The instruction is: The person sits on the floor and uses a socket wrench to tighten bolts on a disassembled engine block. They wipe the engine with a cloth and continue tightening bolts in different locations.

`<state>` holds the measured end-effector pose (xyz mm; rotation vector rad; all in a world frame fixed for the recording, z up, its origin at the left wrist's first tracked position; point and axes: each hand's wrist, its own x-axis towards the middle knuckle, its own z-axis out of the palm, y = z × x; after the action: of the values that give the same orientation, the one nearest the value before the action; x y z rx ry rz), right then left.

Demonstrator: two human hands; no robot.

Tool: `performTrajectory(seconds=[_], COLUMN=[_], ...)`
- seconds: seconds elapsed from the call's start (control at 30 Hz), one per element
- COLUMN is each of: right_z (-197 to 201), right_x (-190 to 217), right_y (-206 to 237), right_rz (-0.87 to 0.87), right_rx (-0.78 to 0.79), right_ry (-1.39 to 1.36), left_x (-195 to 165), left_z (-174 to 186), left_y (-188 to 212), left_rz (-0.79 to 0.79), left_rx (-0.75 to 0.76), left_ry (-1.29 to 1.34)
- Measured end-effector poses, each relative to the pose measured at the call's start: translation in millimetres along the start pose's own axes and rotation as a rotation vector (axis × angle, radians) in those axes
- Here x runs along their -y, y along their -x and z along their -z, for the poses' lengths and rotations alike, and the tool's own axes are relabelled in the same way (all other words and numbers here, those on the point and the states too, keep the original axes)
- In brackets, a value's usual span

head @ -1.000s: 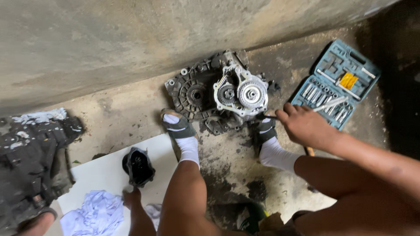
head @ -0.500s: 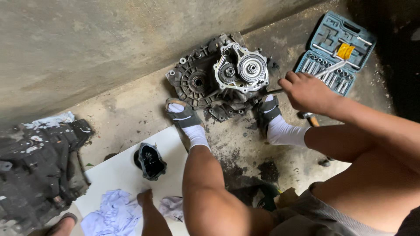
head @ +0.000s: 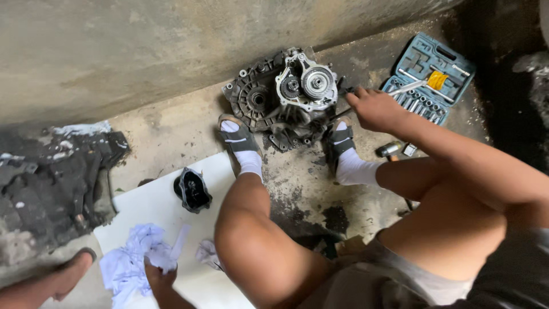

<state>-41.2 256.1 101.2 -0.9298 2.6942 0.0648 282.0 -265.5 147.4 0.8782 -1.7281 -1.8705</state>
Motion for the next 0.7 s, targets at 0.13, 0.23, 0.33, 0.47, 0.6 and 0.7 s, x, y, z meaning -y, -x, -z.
performTrajectory(seconds=[0.13, 0.23, 0.33, 0.47, 0.6, 0.7], right_z=[-4.9, -10.0, -16.0, -21.5, -21.2, -19.1], right_x=[-9.1, -13.2, -17.1, -28.5, -39.1, -36.8], right_y=[1.2, 0.0, -1.9, -2.6, -2.5, -2.3], right_rz=[-0.037, -0.022, -0.013, 0.003, 0.014, 0.018], right_rx=[0.039, 0.012, 0.008, -0.083, -0.054, 0.001], right_ry=[-0.082, -0.094, -0.070, -0.157, -0.154, -0.139], left_x=[-80.5, -137.3, -184.1, -233.4, -263.8, -259.3], left_z=[-40.1, -58.9, -77.3, -110.1, -138.3, -155.9], left_y=[47.4, 82.6, 112.0, 144.8, 162.6, 139.5], left_rz=[-0.234, -0.386, -0.514, -0.600, -0.575, -0.472], left_rx=[-0.023, -0.034, -0.024, 0.077, 0.244, 0.318], left_ry=[0.035, 0.051, 0.054, 0.034, -0.047, 0.027])
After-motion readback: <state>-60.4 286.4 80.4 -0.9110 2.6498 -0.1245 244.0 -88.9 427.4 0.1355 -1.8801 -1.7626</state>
